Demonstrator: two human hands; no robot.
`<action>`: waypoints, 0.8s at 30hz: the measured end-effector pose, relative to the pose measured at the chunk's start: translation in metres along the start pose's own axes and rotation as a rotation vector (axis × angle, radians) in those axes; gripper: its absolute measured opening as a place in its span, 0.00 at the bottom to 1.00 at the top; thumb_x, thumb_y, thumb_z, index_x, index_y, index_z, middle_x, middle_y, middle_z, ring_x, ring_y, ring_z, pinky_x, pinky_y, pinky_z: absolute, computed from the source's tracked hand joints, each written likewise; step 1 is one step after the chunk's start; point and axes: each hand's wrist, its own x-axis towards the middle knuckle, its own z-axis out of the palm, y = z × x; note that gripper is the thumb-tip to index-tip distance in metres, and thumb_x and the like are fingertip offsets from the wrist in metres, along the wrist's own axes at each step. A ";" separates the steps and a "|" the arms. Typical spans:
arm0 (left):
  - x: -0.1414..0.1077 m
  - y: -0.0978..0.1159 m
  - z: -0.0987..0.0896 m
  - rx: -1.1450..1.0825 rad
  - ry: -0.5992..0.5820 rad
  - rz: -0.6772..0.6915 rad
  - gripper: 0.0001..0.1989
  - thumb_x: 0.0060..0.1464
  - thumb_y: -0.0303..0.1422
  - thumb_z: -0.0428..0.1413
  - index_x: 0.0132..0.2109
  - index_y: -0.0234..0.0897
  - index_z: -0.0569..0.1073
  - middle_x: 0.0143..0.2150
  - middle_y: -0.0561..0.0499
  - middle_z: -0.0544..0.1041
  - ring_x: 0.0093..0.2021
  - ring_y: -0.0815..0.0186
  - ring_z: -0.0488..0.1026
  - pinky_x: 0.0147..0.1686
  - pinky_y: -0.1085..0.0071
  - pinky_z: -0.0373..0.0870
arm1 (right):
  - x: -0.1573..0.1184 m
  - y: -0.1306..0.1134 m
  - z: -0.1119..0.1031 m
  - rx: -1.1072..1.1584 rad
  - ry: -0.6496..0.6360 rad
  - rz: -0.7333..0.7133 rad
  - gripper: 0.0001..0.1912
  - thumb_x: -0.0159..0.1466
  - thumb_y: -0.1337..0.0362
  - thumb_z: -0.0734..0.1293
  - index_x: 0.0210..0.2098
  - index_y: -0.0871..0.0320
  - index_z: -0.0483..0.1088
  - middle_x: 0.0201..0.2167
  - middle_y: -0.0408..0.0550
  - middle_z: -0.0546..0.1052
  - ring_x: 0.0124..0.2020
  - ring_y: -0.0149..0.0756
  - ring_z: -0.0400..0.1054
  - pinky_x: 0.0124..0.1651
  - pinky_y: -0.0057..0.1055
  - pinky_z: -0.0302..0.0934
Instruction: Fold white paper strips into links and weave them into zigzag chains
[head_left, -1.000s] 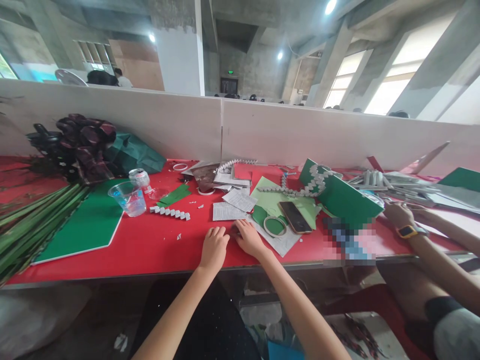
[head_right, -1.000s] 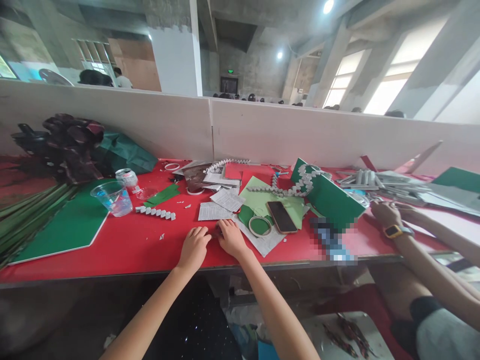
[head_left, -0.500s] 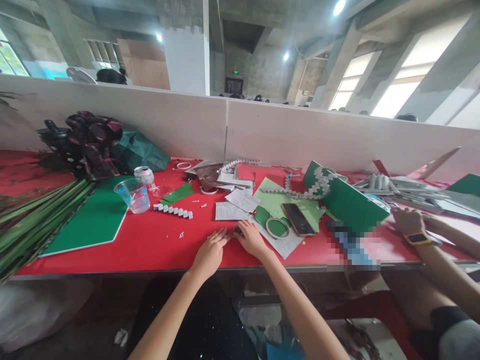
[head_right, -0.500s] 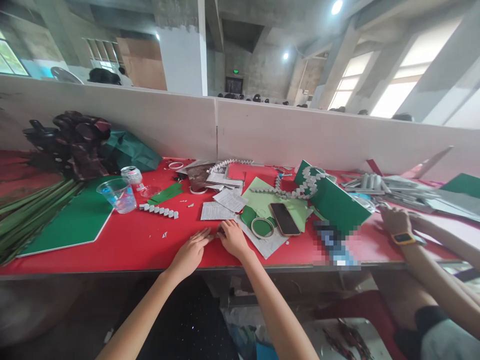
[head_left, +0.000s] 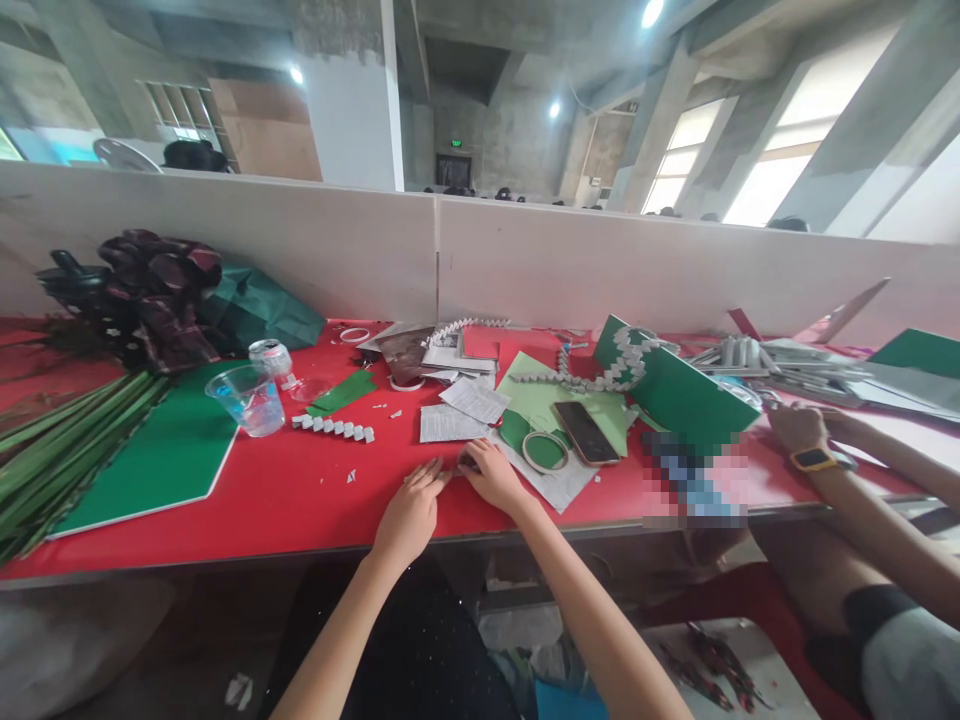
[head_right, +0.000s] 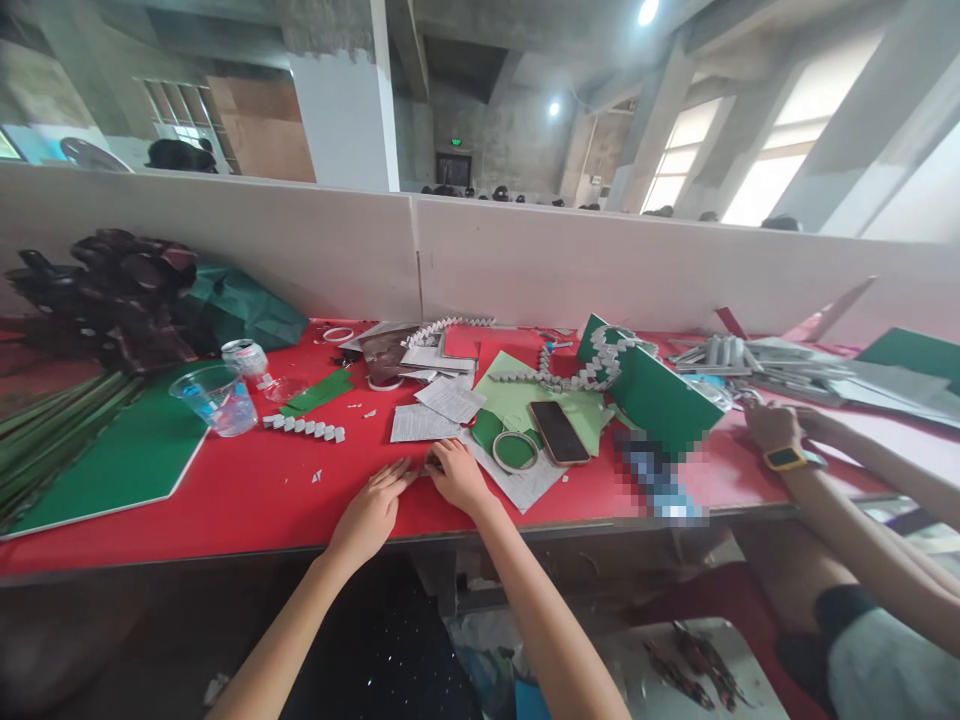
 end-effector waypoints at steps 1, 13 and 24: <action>0.000 0.001 0.000 0.006 -0.005 -0.004 0.27 0.57 0.20 0.40 0.60 0.39 0.67 0.64 0.48 0.64 0.65 0.63 0.57 0.64 0.59 0.56 | 0.000 -0.001 0.000 -0.006 0.000 -0.001 0.04 0.61 0.70 0.66 0.34 0.56 0.66 0.36 0.45 0.73 0.42 0.37 0.64 0.47 0.33 0.55; -0.003 0.005 -0.008 0.025 -0.048 0.080 0.24 0.64 0.40 0.42 0.63 0.38 0.62 0.65 0.46 0.61 0.66 0.59 0.55 0.64 0.56 0.52 | -0.002 -0.005 -0.002 -0.056 -0.001 -0.002 0.08 0.61 0.74 0.60 0.36 0.56 0.66 0.37 0.47 0.71 0.44 0.39 0.62 0.49 0.35 0.55; -0.001 0.001 -0.001 0.048 -0.017 0.113 0.24 0.63 0.43 0.43 0.63 0.42 0.63 0.66 0.48 0.61 0.66 0.59 0.56 0.64 0.56 0.54 | -0.004 -0.002 -0.003 -0.008 0.021 0.125 0.12 0.59 0.77 0.58 0.35 0.55 0.66 0.39 0.45 0.72 0.44 0.38 0.62 0.47 0.35 0.51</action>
